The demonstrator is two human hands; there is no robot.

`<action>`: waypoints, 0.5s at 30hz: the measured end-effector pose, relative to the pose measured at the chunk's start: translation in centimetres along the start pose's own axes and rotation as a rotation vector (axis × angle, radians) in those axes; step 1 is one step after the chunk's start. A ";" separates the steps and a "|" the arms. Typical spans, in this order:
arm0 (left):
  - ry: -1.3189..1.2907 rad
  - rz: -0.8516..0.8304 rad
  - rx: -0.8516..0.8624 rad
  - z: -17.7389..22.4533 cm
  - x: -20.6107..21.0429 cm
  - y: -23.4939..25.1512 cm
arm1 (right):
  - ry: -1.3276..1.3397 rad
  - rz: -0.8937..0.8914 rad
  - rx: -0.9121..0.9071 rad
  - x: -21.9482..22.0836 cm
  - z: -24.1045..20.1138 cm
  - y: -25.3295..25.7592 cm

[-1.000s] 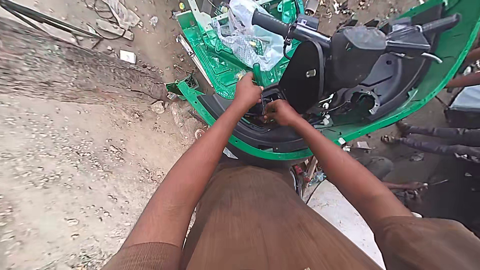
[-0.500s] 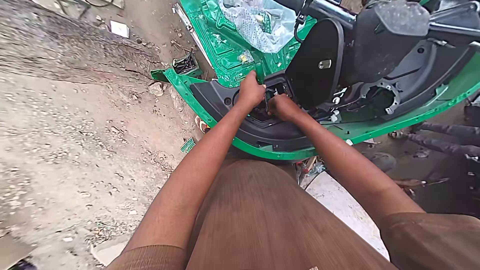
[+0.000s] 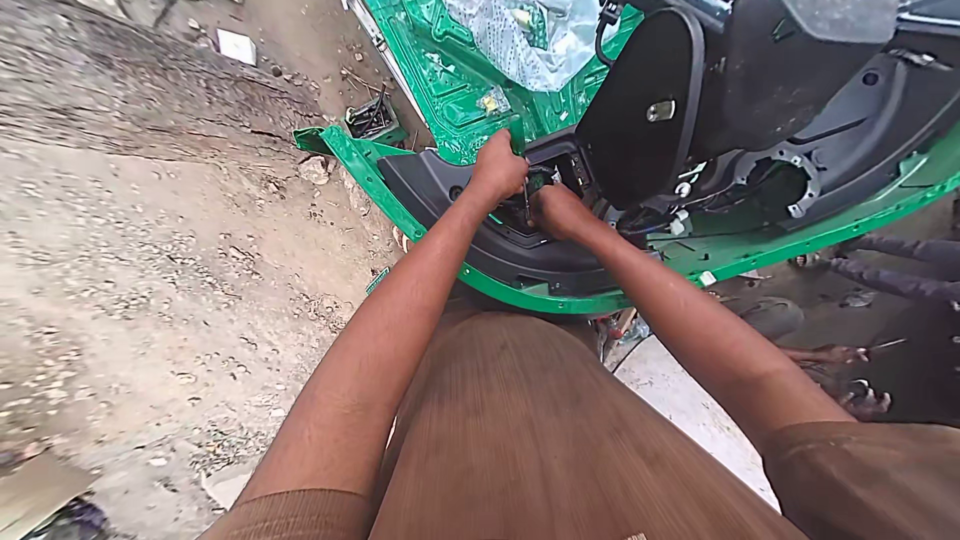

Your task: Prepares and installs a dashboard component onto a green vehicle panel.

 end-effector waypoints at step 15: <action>-0.121 -0.022 -0.002 -1.1 1.3 -0.1 | 0.024 0.256 0.054 -9.8 -2.3 -2.2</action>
Point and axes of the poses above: each hand's wrist, its own y-axis towards the middle knuckle, its own x-axis out of the palm, z = x × y, the point moved 4 cm from there along y, towards the middle knuckle, and after that the axes turned 9 degrees about x, right-handed, at the moved point
